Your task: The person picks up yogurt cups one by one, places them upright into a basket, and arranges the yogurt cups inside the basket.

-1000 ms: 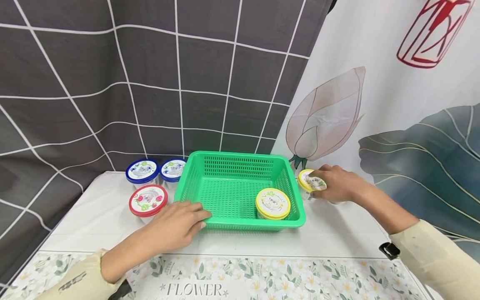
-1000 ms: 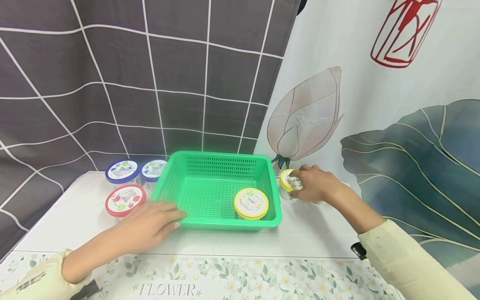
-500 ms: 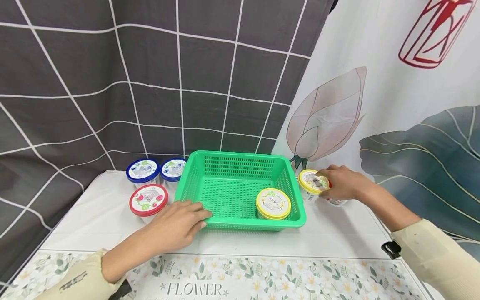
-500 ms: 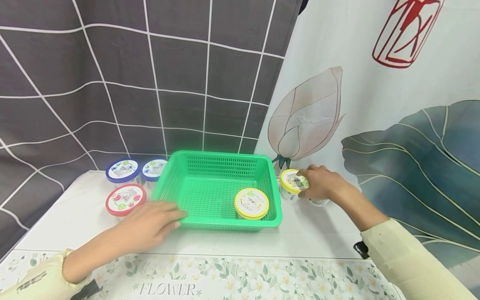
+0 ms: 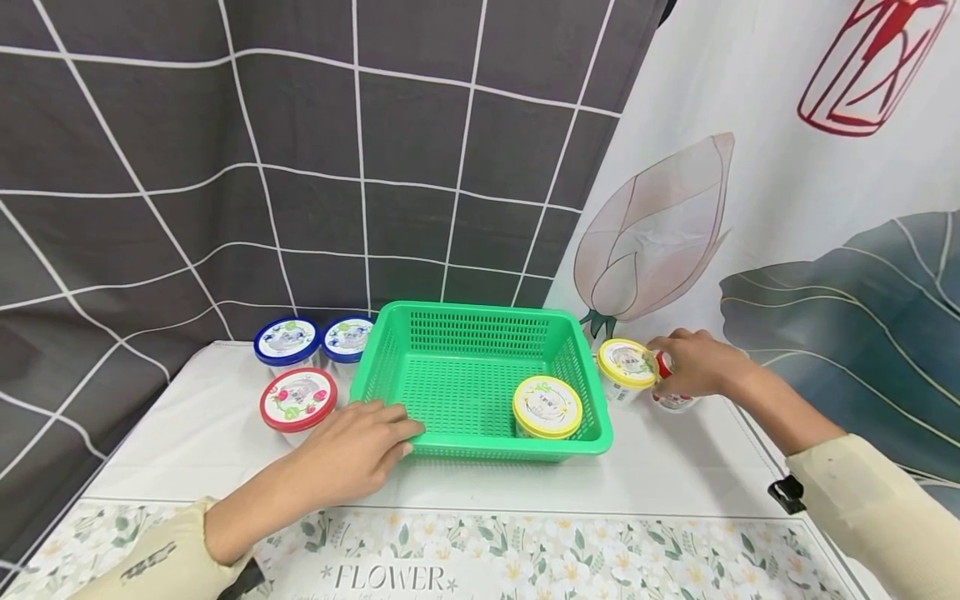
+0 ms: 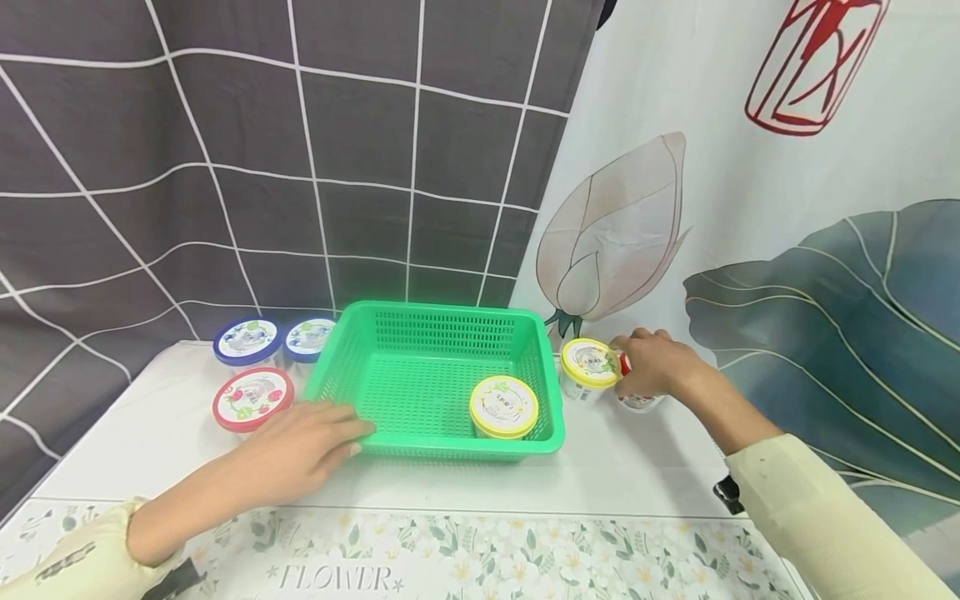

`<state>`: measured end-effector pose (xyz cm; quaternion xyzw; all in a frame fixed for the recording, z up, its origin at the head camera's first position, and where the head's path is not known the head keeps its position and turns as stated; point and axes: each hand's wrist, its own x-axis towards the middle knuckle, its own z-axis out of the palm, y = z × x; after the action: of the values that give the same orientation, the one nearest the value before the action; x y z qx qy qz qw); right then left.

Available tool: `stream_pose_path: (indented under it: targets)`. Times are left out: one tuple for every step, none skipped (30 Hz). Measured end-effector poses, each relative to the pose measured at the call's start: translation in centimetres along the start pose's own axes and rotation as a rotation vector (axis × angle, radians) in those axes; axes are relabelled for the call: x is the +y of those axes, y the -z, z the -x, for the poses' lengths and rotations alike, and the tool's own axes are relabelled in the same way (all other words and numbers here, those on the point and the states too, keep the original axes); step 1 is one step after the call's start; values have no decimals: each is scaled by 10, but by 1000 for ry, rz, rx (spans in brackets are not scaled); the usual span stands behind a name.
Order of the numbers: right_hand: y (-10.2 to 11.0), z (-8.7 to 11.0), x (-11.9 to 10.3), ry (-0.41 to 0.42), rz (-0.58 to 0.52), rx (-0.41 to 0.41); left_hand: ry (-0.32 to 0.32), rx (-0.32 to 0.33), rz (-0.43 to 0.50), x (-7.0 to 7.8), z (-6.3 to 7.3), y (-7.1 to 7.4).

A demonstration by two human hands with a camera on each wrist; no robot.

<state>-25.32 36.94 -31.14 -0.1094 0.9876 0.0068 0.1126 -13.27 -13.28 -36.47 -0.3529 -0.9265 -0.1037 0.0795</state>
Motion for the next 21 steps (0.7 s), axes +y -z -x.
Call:
stream_pose_path:
  targets:
    - [0, 0, 1, -5, -2, -1, 1, -1, 0, 0, 0, 0]
    - [-1, -1, 3, -10, -1, -1, 1, -1, 1, 0, 0, 0]
    - [-1, -1, 4, -16, -3, -1, 1, -1, 1, 0, 0, 0]
    - [-2, -1, 5, -22, -3, -2, 0, -1, 0, 0, 0, 0]
    - [-2, -1, 6, -26, -2, -3, 0, 0, -1, 0, 0, -1]
    - [-3, -1, 7, -30, 0, -4, -1, 0, -1, 0, 0, -1]
    - [-3, -2, 8, -34, 2, -6, -2, 0, -3, 0, 0, -1]
    - [-4, -3, 9, -38, 4, -9, -2, 0, -4, -1, 0, -1]
    - [-4, -3, 9, -42, 4, -10, -2, 0, -6, -1, 0, -1]
    - [-5, -4, 10, -44, 5, -11, -3, 0, -7, -1, 0, -1]
    - [-6, -5, 11, -46, 4, -12, -2, 0, -7, -1, 0, -1]
    - [-6, -6, 12, -48, 1, -14, -3, 0, -8, -1, 0, -1]
    - [-6, -6, 13, -46, -1, -14, -3, 0, -8, -1, 0, -1]
    - [-7, -6, 14, -44, -3, -14, -3, 1, -8, -1, 0, -1]
    - [-7, -7, 16, -40, -4, -13, -4, 1, -7, -1, 0, -1]
    - [-7, -7, 17, -36, -5, -11, -5, 3, -9, -1, 0, -1]
    - [-8, -6, 19, -32, -6, -11, -5, 4, -11, -1, 0, -1]
    - [-8, -6, 20, -29, -8, -11, -5, 3, -14, -1, 0, -1]
    - [-8, -5, 21, -25, -7, -10, -5, 3, -18, -1, 0, -1]
    - [-9, -4, 22, -26, -7, -10, -4, 2, -19, 0, 0, -1]
    - [-9, -4, 23, -25, -10, -9, -4, 0, -22, 0, 0, -1]
